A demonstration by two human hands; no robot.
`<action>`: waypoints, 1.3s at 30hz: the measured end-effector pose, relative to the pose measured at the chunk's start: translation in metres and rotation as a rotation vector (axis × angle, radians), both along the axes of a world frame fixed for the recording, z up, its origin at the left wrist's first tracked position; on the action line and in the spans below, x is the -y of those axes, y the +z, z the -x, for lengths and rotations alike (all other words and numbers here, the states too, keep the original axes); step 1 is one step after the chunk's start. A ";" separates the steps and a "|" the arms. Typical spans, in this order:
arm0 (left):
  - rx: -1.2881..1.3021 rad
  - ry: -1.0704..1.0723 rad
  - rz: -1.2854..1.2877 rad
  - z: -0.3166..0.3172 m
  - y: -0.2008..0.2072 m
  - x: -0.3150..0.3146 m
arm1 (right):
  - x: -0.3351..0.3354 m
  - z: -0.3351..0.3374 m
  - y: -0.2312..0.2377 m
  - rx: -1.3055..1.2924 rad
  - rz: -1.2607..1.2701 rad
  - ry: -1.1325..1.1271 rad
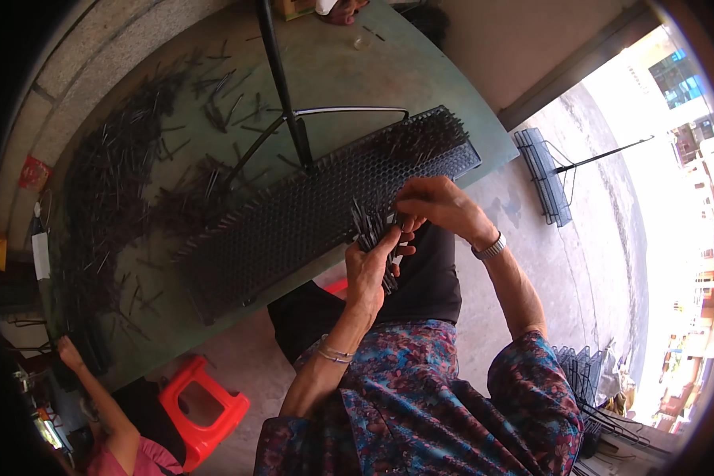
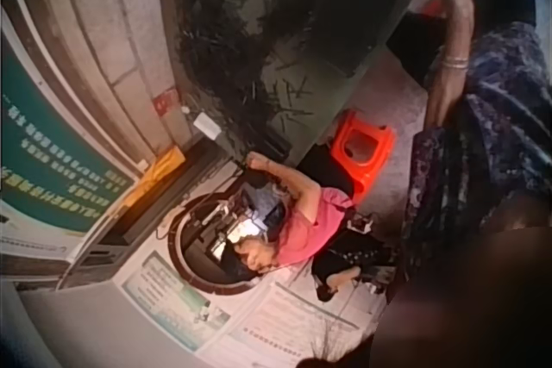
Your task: The recorder is manually picking up small metal pins from a pile and inserting them into individual slots on a metal grid tray.
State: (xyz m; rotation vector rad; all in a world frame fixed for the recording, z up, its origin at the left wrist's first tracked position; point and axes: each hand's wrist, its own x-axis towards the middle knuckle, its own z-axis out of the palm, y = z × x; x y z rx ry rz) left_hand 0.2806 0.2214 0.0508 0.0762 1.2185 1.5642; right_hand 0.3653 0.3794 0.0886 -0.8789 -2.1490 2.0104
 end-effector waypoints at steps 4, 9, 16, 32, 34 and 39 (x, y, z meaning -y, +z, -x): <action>-0.039 0.030 -0.142 -0.003 -0.008 -0.003 | -0.003 -0.002 0.004 -0.010 -0.117 -0.003; 0.071 0.015 0.016 0.001 -0.012 -0.003 | -0.006 -0.005 0.022 -0.100 -0.328 -0.254; 0.274 0.034 -0.059 -0.004 -0.024 -0.008 | -0.016 0.011 0.005 -0.258 -0.728 -0.544; 0.532 0.104 -0.143 -0.008 -0.029 -0.009 | -0.021 0.020 -0.010 -0.205 -0.990 -0.524; 0.542 0.100 -0.153 -0.008 -0.029 -0.009 | -0.022 0.020 -0.011 -0.210 -0.994 -0.527; 0.559 0.107 -0.148 -0.008 -0.028 -0.011 | -0.024 0.020 -0.012 -0.199 -1.001 -0.493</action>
